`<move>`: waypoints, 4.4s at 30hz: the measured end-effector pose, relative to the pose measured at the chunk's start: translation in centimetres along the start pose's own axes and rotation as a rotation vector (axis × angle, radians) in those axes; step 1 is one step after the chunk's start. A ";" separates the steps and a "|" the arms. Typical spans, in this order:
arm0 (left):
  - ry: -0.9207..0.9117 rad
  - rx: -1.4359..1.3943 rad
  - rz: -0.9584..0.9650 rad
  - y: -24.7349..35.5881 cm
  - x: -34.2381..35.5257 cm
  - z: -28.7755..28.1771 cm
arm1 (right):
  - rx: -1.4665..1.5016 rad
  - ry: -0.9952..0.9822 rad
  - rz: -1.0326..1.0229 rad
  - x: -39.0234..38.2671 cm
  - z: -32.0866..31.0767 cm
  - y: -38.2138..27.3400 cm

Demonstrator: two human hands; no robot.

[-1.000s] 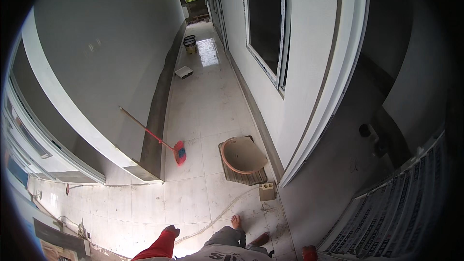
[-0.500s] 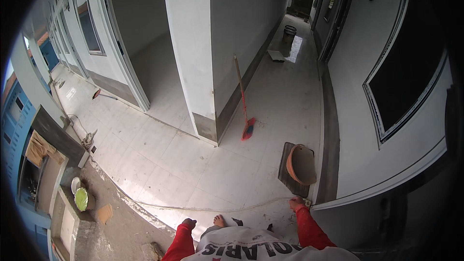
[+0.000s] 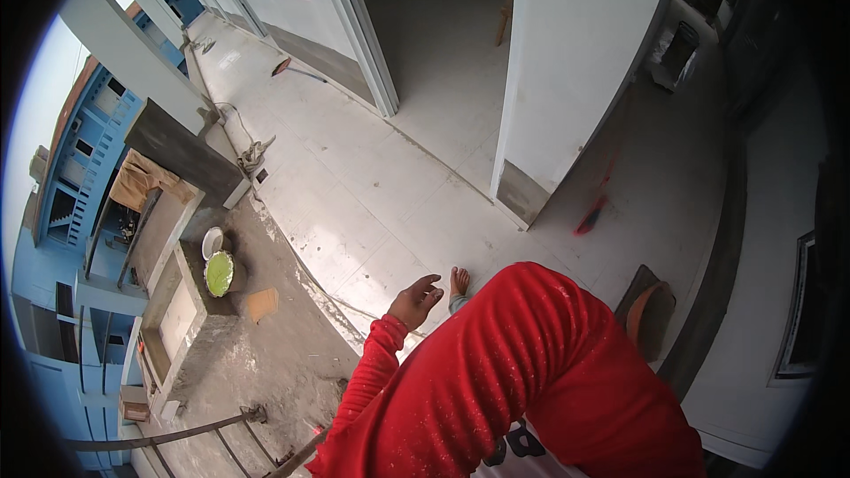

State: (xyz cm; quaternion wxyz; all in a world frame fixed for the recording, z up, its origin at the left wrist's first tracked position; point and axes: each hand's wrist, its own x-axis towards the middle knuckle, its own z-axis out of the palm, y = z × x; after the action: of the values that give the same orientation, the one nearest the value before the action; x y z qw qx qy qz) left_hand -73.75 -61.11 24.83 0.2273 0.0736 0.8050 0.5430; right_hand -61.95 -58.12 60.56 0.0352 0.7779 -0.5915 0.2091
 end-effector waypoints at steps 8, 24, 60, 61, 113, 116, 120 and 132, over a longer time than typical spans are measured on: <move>1.013 -0.049 -0.893 -21.1 -12.6 -16.5 | 0.151 -0.011 -0.273 -1.6 -8.4 21.0; 0.676 -0.267 -1.447 -34.9 7.1 -33.4 | 0.389 -0.176 -0.067 4.8 -14.7 68.2; 1.155 -0.915 -1.495 -47.4 61.9 -133.8 | 0.573 -0.138 1.422 24.9 11.8 203.4; 1.021 -0.676 -1.272 -49.2 66.0 -141.2 | 0.535 -0.245 1.415 22.7 13.9 204.3; 0.130 0.039 -0.136 -34.3 215.7 -298.1 | 0.584 -0.208 1.749 53.8 -2.9 372.0; 0.588 0.338 -0.524 -46.9 209.8 -309.4 | 0.459 0.291 1.657 59.6 -15.3 384.4; 0.176 -0.058 -1.267 -48.0 215.6 -306.7 | 0.513 0.578 1.724 48.7 -20.2 390.0; 0.042 -0.183 -0.168 -35.2 267.4 -314.4 | 0.924 -0.361 1.949 32.1 -18.1 395.3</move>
State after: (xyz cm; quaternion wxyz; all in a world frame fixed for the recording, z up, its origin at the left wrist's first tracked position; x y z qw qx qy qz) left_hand -446.31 -241.77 12.83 0.2611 -0.0267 0.7598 0.5948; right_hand -429.81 -199.45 12.69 -0.5279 -0.0668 -0.8143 0.2318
